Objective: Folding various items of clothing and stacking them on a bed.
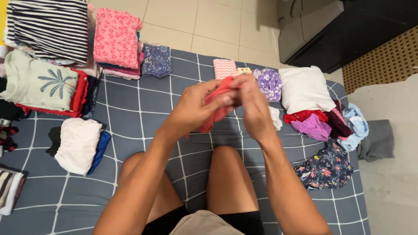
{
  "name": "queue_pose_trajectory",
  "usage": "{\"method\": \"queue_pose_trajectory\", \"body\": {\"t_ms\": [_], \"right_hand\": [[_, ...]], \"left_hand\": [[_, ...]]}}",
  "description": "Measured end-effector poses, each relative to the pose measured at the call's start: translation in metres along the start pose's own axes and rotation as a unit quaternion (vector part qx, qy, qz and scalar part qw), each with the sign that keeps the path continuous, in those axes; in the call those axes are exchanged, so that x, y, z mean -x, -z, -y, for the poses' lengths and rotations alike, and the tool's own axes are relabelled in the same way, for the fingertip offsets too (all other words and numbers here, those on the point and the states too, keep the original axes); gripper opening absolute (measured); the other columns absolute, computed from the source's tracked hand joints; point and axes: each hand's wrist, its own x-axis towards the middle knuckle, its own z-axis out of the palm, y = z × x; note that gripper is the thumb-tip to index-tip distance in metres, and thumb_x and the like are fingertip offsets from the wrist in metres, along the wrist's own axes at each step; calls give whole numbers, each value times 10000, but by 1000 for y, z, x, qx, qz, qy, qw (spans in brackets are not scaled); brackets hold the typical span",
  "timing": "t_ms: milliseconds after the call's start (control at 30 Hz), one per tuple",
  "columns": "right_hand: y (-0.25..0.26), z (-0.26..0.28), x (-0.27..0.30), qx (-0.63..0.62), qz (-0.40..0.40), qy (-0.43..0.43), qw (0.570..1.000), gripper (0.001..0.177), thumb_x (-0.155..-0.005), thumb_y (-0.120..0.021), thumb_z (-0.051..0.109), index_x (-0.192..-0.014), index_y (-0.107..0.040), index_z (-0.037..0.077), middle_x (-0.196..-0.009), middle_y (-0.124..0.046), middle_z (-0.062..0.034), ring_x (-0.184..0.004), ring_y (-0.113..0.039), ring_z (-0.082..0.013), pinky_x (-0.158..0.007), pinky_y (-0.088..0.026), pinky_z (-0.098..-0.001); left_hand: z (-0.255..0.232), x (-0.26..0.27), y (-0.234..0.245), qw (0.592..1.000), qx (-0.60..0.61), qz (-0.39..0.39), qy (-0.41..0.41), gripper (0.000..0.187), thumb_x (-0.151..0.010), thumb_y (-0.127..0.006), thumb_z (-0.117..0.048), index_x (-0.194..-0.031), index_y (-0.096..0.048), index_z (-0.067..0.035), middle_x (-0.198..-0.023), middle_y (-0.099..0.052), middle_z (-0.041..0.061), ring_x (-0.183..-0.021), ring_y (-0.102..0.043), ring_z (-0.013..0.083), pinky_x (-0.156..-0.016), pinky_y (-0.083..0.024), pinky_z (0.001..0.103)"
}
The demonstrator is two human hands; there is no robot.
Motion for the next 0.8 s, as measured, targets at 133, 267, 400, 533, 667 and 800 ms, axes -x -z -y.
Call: {"method": "queue_pose_trajectory", "body": {"t_ms": [133,267,400,533,667,800], "right_hand": [[7,14,-4,235,-157,189,940,297,-1054,-708,191,-1195,-495,39,-1065,-712,-101,-888,-586,-165,-836,-500,-295],[8,27,-20,330,16,180,926,468,-863,-805,201,-1233,-622,-20,-1053,-717,-160,-981,-682,-249,-861,-541,-376],[1,46,-20,348,51,72,933,209,-942,-754,138,-1114,-766,20,-951,-768,-87,-824,-711,-115,-745,-551,-289],[26,35,-18,295,24,91,951,130,-947,-751,96,-1036,-760,2,-948,-781,-65,-856,-713,-96,-785,-573,-265],[50,47,-14,289,16,43,956,105,-955,-747,70,-1027,-761,-5,-866,-750,-51,-774,-653,-83,-702,-534,-250],[76,45,-10,251,47,63,965,83,-972,-719,36,-1036,-742,-11,-933,-741,-46,-852,-652,-85,-785,-535,-241]], "left_hand": [[3,0,0,997,70,24,6,263,-1020,-597,-162,-1247,-613,-31,-1072,-760,166,-1011,-757,341,-880,-562,410],[12,3,-13,1000,18,-13,-23,242,-992,-581,-78,-1226,-559,-22,-1063,-711,178,-1011,-716,386,-892,-544,431],[36,12,-33,991,-72,-107,-40,364,-853,-604,3,-1205,-511,-5,-1069,-641,192,-993,-665,426,-863,-537,465],[59,28,-42,984,-76,-152,-50,337,-837,-625,2,-1156,-520,-17,-1059,-640,177,-998,-666,420,-864,-550,467],[64,43,-53,976,-91,-181,-82,228,-866,-683,-24,-1068,-580,-44,-1069,-667,157,-991,-677,387,-866,-559,442],[72,63,-79,976,-78,-190,-67,168,-925,-716,-74,-1069,-632,-49,-1005,-667,124,-943,-657,342,-857,-529,417]]}}
